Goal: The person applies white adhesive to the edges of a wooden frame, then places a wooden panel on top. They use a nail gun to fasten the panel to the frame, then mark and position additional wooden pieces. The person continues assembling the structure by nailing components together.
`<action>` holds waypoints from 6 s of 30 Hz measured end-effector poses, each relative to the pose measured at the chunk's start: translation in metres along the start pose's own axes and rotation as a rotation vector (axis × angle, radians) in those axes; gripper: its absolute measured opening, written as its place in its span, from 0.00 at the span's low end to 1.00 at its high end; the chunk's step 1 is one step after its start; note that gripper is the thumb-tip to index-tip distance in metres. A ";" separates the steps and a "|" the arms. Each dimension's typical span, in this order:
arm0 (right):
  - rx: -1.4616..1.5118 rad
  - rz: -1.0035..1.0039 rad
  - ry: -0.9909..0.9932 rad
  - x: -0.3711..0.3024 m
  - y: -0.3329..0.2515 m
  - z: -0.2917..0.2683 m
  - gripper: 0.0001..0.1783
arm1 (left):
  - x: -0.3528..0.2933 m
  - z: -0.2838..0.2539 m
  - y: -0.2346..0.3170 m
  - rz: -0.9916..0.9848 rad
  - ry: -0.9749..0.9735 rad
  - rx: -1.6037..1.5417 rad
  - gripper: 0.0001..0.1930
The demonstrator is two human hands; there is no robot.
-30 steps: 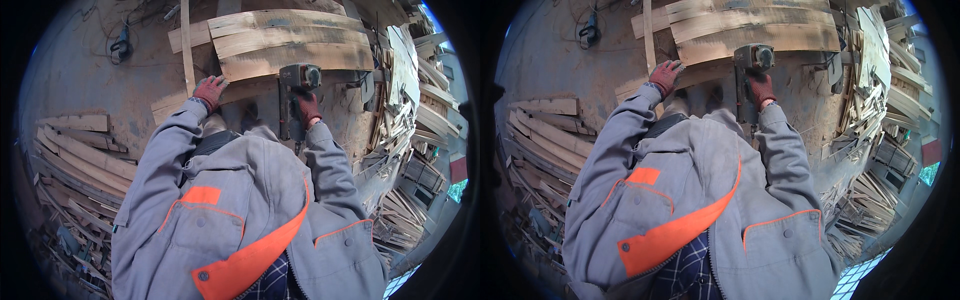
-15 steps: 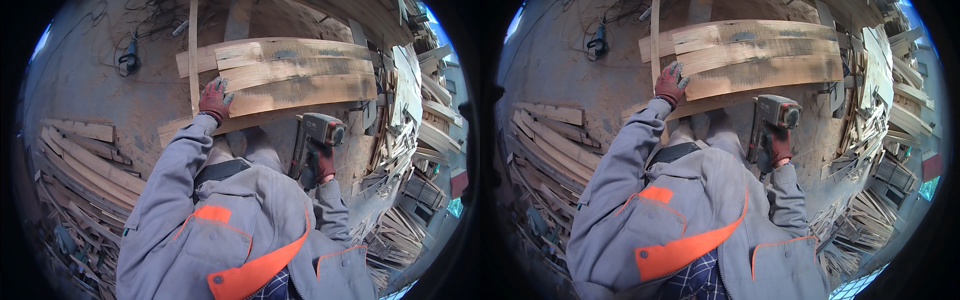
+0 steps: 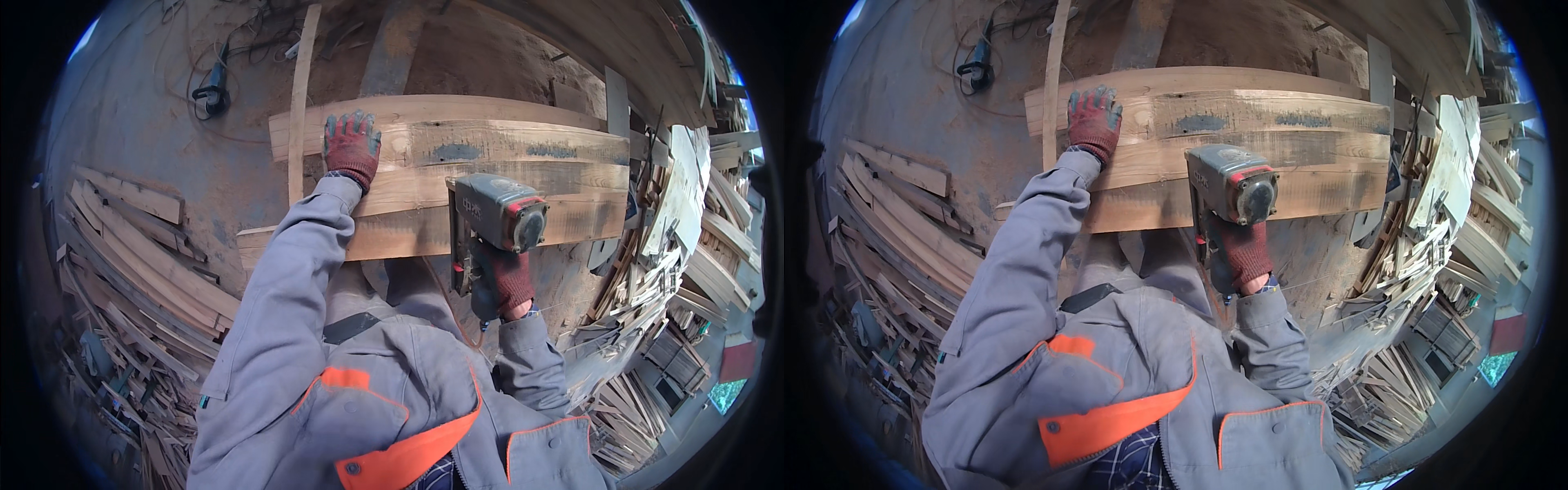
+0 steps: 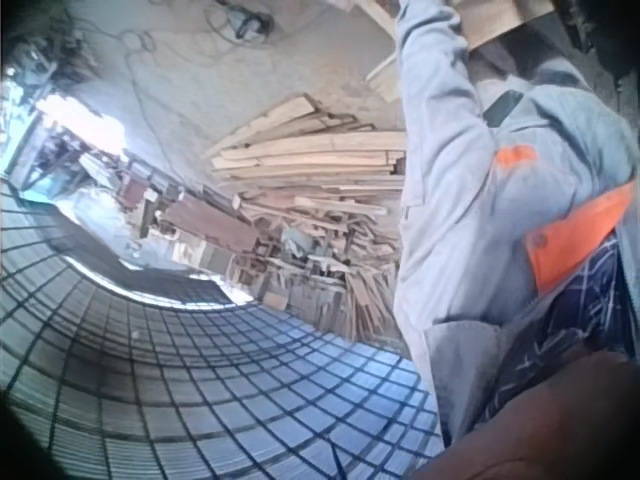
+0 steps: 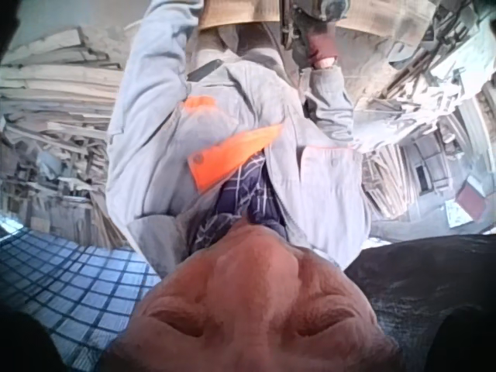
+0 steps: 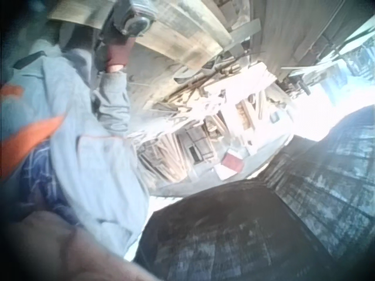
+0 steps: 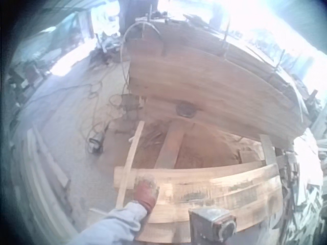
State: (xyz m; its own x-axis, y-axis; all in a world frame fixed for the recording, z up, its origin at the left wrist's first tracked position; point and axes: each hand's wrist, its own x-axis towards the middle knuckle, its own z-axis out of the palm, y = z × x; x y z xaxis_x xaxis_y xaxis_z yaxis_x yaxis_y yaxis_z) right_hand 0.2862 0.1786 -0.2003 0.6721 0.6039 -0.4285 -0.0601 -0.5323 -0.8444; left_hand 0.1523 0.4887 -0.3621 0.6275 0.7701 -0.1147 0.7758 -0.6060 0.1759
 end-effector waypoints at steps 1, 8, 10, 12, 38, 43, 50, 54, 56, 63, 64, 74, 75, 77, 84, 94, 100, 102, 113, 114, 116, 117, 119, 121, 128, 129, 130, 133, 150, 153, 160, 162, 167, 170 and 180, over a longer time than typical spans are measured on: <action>-0.032 -0.061 -0.008 0.014 -0.008 0.002 0.14 | 0.006 0.005 0.004 -0.016 -0.038 -0.015 0.31; -0.152 0.192 -0.232 0.074 -0.038 0.007 0.28 | 0.008 0.017 0.015 -0.085 -0.061 -0.086 0.27; -0.153 0.211 -0.257 0.083 -0.042 0.015 0.27 | 0.008 0.016 0.017 -0.097 -0.057 -0.053 0.26; -0.110 0.236 -0.267 0.086 -0.048 0.021 0.27 | 0.008 0.015 0.018 -0.091 -0.039 -0.090 0.25; -0.561 0.053 -0.250 0.102 -0.072 0.099 0.25 | 0.004 0.035 0.021 -0.065 -0.163 -0.293 0.24; -0.585 0.101 -0.176 0.098 -0.067 0.100 0.22 | 0.003 0.039 0.024 -0.066 -0.145 -0.306 0.23; -0.575 0.171 -0.239 0.098 -0.062 0.098 0.31 | 0.004 0.041 0.022 -0.064 -0.102 -0.306 0.23; -0.465 0.232 -0.099 0.087 -0.057 0.086 0.16 | 0.003 0.034 0.019 -0.065 -0.139 -0.333 0.25; -0.437 0.224 -0.008 0.080 -0.054 0.074 0.13 | 0.004 0.033 0.017 -0.057 -0.114 -0.337 0.27; -0.484 0.194 0.052 0.086 -0.035 0.035 0.13 | 0.008 0.026 0.019 -0.059 -0.054 -0.293 0.26; -0.455 0.187 0.015 0.088 -0.033 0.034 0.13 | 0.009 0.025 0.019 -0.061 -0.046 -0.300 0.26; -0.509 0.150 -0.027 0.097 -0.035 0.040 0.17 | 0.011 0.021 0.020 -0.049 -0.020 -0.285 0.25; -0.429 0.147 -0.027 0.098 -0.036 0.042 0.17 | 0.012 0.020 0.019 -0.046 -0.018 -0.290 0.25; -0.384 0.173 -0.023 0.099 -0.038 0.044 0.17 | 0.012 0.018 0.019 -0.047 -0.023 -0.285 0.24; -0.454 0.083 -0.018 0.101 -0.042 0.044 0.17 | 0.012 0.017 0.019 -0.059 -0.038 -0.263 0.24; -0.414 0.131 -0.003 0.103 -0.042 0.045 0.21 | 0.014 0.016 0.019 -0.054 -0.037 -0.280 0.24; -0.585 0.026 -0.124 0.115 -0.059 0.046 0.32 | 0.012 0.019 0.018 -0.057 -0.021 -0.269 0.22; -0.648 -0.033 -0.172 0.121 -0.064 0.047 0.31 | 0.012 0.020 0.018 -0.051 -0.016 -0.259 0.22; -0.396 0.248 0.031 0.068 -0.045 0.012 0.21 | 0.005 0.027 0.017 -0.049 -0.022 -0.219 0.24; -0.394 0.294 0.084 0.061 -0.044 0.002 0.19 | 0.006 0.029 0.017 -0.043 0.001 -0.194 0.25; -0.344 0.262 0.105 0.052 -0.040 -0.015 0.17 | 0.004 0.029 0.014 -0.020 -0.003 -0.175 0.26; -0.322 0.259 0.119 0.053 -0.037 -0.023 0.17 | 0.005 0.028 0.013 -0.021 0.006 -0.155 0.27; -0.314 0.250 0.130 0.058 -0.033 -0.042 0.17 | 0.008 0.023 0.014 -0.008 0.008 -0.151 0.28; -0.335 0.219 0.124 0.066 -0.030 -0.062 0.17 | 0.009 0.013 0.023 0.009 0.116 -0.117 0.28; -0.450 0.153 0.060 0.094 -0.010 -0.138 0.19 | 0.048 0.029 0.173 0.230 0.071 -0.318 0.27; -0.447 0.175 0.054 0.101 -0.004 -0.146 0.18 | 0.053 0.034 0.198 0.206 0.039 -0.304 0.28; -0.444 0.198 0.047 0.107 0.002 -0.153 0.18 | 0.060 0.039 0.220 0.182 0.011 -0.287 0.28; -0.506 0.126 0.014 0.119 0.019 -0.169 0.16 | 0.069 0.044 0.250 0.130 -0.063 -0.272 0.29; -0.662 0.167 -0.175 0.149 -0.013 -0.169 0.35 | 0.081 0.031 0.251 0.101 -0.254 -0.275 0.28; -0.762 -0.037 -0.227 0.155 -0.018 -0.166 0.36 | 0.083 0.030 0.252 0.107 -0.241 -0.295 0.28; -0.602 0.140 -0.133 0.163 -0.027 -0.147 0.34 | 0.085 0.034 0.249 0.101 -0.202 -0.342 0.25; -0.616 0.148 -0.147 0.163 -0.030 -0.145 0.33 | 0.084 0.035 0.248 0.105 -0.205 -0.350 0.24; -0.605 0.104 -0.089 0.168 -0.043 -0.140 0.31 | 0.085 0.034 0.247 0.122 -0.207 -0.360 0.25; -0.851 0.019 -0.208 0.174 -0.055 -0.140 0.22 | 0.085 0.035 0.247 0.116 -0.223 -0.357 0.25; -0.701 0.058 -0.216 0.191 -0.069 -0.134 0.28 | 0.082 0.040 0.248 0.106 -0.190 -0.346 0.25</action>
State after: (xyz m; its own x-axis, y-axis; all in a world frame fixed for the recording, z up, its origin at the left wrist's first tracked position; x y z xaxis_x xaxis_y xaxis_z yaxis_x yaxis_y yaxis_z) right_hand 0.5178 0.2509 -0.1809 0.5177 0.6281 -0.5809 0.4431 -0.7777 -0.4459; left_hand 0.3987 0.3937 -0.3674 0.7287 0.6371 -0.2512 0.6588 -0.5519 0.5112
